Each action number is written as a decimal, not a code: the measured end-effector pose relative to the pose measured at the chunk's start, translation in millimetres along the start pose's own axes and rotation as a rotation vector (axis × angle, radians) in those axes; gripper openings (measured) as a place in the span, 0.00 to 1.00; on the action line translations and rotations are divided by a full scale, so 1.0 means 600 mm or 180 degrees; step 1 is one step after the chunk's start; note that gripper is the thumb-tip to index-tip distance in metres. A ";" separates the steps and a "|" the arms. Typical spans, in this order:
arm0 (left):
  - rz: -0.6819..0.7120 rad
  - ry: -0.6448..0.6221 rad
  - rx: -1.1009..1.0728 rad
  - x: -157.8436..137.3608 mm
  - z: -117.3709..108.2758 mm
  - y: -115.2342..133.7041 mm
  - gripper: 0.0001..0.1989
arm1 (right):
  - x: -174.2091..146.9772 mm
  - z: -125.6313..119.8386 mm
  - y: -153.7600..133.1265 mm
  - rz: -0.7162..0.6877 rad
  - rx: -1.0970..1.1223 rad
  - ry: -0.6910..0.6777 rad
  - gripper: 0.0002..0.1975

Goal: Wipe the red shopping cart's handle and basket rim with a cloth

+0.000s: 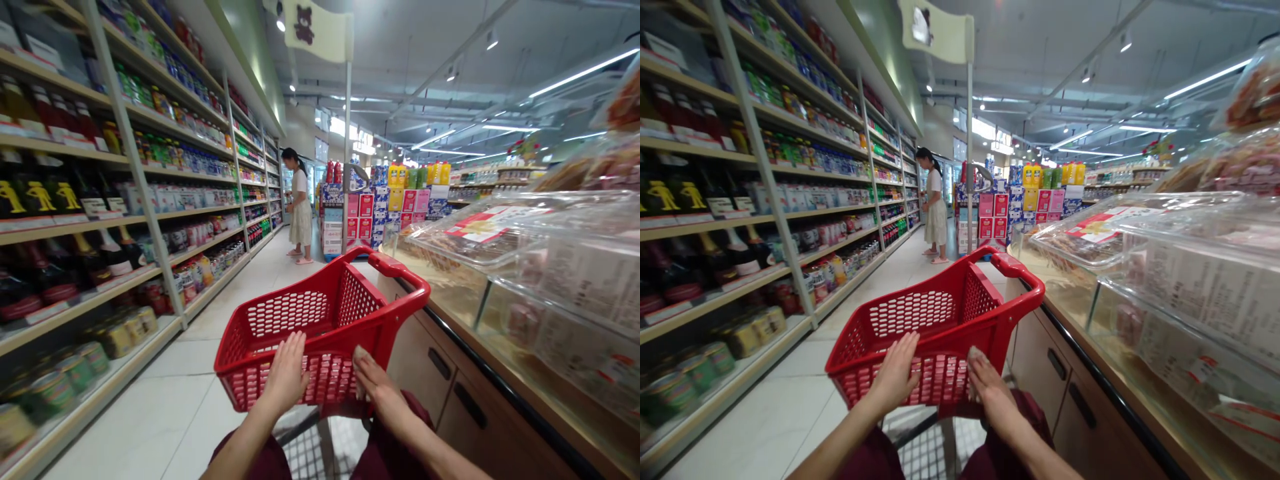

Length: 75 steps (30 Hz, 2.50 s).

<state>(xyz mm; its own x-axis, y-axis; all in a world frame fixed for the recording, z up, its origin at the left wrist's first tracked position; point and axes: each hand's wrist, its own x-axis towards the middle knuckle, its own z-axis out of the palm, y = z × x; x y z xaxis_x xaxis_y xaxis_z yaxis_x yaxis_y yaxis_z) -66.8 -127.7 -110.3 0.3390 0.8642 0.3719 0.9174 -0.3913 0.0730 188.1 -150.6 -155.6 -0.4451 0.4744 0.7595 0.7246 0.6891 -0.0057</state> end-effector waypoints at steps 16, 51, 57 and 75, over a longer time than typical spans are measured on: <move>-0.1242 0.0002 -0.0110 -0.074 -0.036 -0.120 0.30 | 0.104 0.108 -0.159 -0.0406 0.0589 -0.0028 0.19; -0.0325 0.0004 -0.0465 -0.062 -0.006 -0.093 0.34 | 0.095 0.104 -0.145 -0.0430 0.0463 -0.0006 0.19; -0.0227 -0.0306 -0.0179 -0.041 -0.018 -0.050 0.35 | 0.089 0.086 -0.113 -0.0677 0.0302 0.0019 0.18; 0.0051 -0.0227 -0.0116 -0.004 -0.004 0.033 0.36 | 0.056 -0.005 -0.033 0.0128 0.0151 0.0602 0.23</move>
<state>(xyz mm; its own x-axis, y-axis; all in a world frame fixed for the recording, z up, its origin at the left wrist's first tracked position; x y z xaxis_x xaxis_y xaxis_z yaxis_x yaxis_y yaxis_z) -50.2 -138.1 -107.6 0.3687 0.8775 0.3066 0.9040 -0.4154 0.1016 160.5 -149.6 -128.2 -0.3063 0.3937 0.8667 0.7121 0.6989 -0.0658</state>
